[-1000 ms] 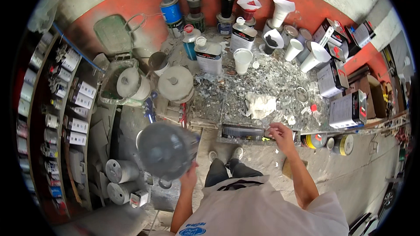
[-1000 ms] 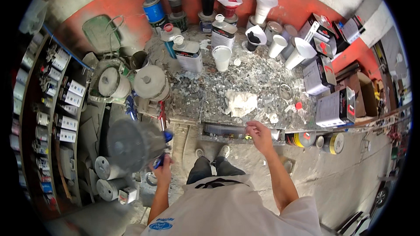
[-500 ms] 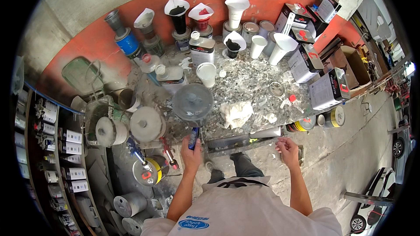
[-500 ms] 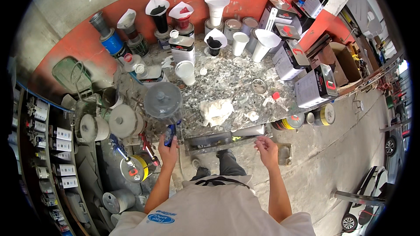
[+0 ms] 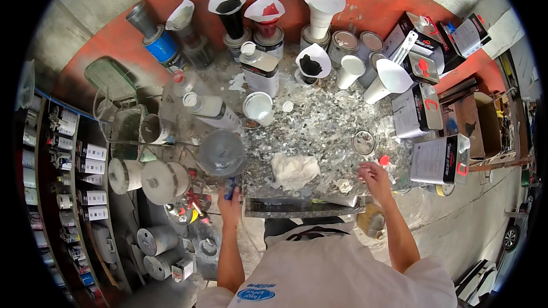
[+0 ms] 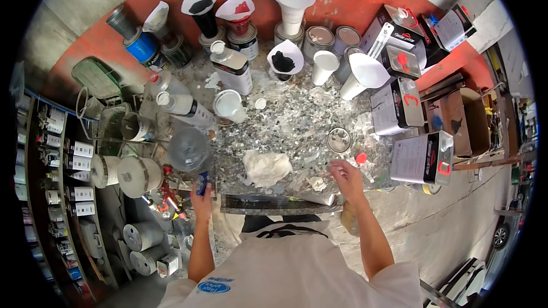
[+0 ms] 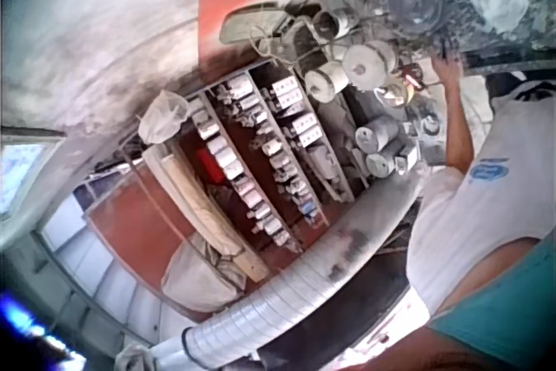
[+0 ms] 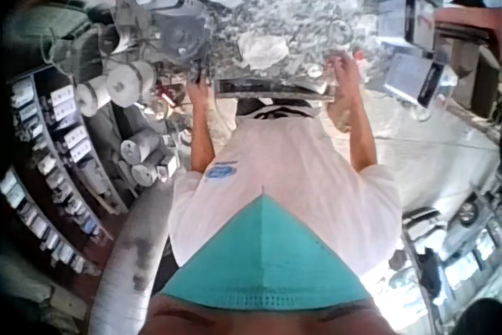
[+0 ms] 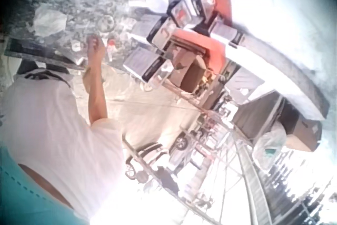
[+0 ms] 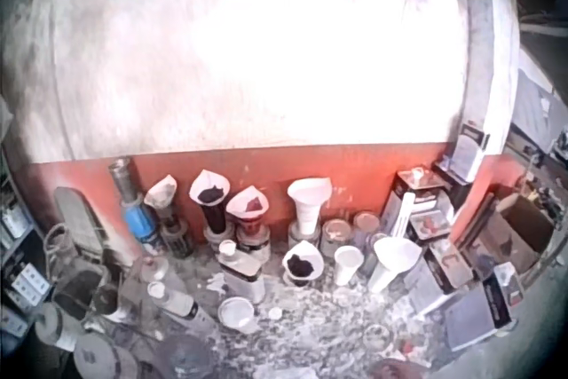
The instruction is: The person squats on the floor and uses a blue spray gun to mix a grey liquid in a metal bowl. They then pour the mixture into a yellow bucket and use a metal ruler to stir the contents of the bowl further. Finally, they stand up and open a white container on a nearby workbench.
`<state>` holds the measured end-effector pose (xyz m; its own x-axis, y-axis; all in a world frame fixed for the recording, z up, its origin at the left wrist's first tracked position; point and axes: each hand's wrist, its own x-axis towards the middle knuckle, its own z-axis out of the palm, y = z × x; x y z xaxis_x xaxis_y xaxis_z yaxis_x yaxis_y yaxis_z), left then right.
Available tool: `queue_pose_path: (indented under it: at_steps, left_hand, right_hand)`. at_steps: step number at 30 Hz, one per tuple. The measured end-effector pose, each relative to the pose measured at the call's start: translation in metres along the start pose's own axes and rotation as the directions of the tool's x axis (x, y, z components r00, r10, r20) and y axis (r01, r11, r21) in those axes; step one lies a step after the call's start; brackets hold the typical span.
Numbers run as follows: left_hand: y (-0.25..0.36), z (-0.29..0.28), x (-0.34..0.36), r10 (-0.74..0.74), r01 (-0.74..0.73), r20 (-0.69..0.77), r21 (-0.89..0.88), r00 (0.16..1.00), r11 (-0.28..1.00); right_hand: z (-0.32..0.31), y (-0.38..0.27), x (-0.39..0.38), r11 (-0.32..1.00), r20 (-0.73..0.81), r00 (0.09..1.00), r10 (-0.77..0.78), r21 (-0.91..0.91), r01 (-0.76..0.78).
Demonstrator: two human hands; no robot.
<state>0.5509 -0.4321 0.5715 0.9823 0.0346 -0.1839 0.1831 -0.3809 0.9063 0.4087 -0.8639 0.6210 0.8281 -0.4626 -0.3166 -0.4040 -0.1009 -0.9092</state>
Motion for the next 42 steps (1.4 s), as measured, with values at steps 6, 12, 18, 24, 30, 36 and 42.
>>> queue_pose_path:
  at_steps: [6, 12, 18, 24, 30, 36, 42]
  left_hand:
    - [-0.027, -0.003, 0.003, 0.011, 0.019, -0.091, 0.316, 0.996, 0.949]
    - [-0.026, -0.013, -0.038, 0.065, 0.03, -0.279, 0.324, 0.958, 0.946]
    - [-0.009, -0.014, -0.079, -0.022, 0.048, -0.085, 0.311, 0.996, 0.949]
    - [0.037, 0.031, -0.077, -0.132, 0.097, 0.176, 0.194, 0.976, 0.976]
    - [0.057, 0.065, -0.063, -0.073, 0.032, 0.222, 0.183, 0.972, 0.983]
    - [0.083, 0.089, -0.039, -0.038, -0.009, 0.256, 0.178, 0.966, 0.984]
    - [0.096, 0.111, -0.016, -0.002, -0.054, 0.325, 0.165, 0.946, 0.985]
  right_hand:
    - [-0.009, -0.004, 0.062, 0.999, 0.116, 0.993, -0.035, 0.018, 0.033]
    - [-0.027, 0.001, 0.114, 0.999, 0.03, 0.998, -0.05, 0.008, 0.05]
    - [-0.078, 0.043, 0.19, 1.0, -0.411, 0.911, -0.007, 0.023, 0.018]
    - [-0.07, 0.004, 0.248, 0.96, -0.552, 0.788, -0.271, -0.219, 0.177]
    - [-0.067, 0.009, 0.271, 0.981, -0.515, 0.839, -0.175, -0.014, 0.196]
    - [-0.049, -0.021, 0.249, 0.974, -0.556, 0.8, -0.226, -0.112, 0.197]
    - [-0.063, 0.026, 0.261, 0.971, -0.521, 0.819, -0.238, -0.127, 0.202]
